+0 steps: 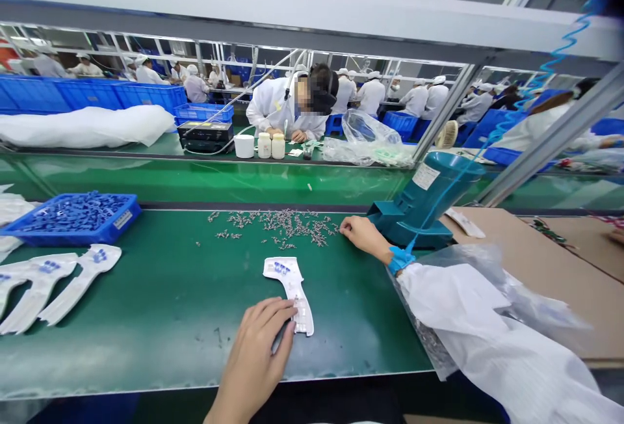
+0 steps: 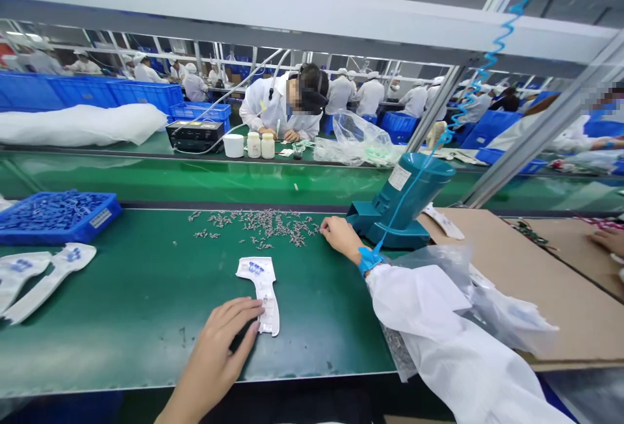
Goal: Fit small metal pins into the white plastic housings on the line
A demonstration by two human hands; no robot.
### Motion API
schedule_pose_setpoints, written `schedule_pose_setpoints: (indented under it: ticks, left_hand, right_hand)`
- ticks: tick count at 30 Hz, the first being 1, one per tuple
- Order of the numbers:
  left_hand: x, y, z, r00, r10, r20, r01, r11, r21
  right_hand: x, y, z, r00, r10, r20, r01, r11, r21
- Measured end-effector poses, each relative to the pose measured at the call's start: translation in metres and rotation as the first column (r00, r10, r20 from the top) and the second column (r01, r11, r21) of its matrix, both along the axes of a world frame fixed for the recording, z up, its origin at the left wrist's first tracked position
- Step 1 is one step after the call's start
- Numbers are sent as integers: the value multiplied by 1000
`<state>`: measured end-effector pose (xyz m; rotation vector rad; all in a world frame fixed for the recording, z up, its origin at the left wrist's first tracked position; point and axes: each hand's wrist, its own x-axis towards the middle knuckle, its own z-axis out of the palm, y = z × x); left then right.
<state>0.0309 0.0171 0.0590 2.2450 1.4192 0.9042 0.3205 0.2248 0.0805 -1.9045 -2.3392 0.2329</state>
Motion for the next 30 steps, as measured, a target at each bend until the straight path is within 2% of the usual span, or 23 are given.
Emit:
schedule_pose_setpoints:
  ticks: [8,13,17,20,22,25,30]
  left_hand:
    - [0,0,2,1000,-15,23,16,999,-44]
    - [-1,-2,1,998,-19,59,22,998,-56]
    - [7,6,8,989,39,141,-34,999,-36]
    - [21,26,16,976,80,201,-81,997,-4]
    - [31,41,20,979,59,197,-62,998,8]
    - [40,55,20,988,33,152,-35,999,7]
    - [40,57,14,982,59,179,-56,998,-20]
  right_hand:
    - [0,-3,2,996,14,-88,-15,1000,-12]
    - [0,-11,15,978,13,-210,-23,999,-45]
    - [-9,-35,27,928,34,-371,-93,985,-143]
    - [-27,-62,27,878,53,-476,-174,961,-215]
    - [-42,-80,23,830,53,-556,-226,942,-248]
    - [-60,-101,20,771,44,-635,-271,925,-266]
    - [-70,-112,24,770,62,-635,-261,939,-224]
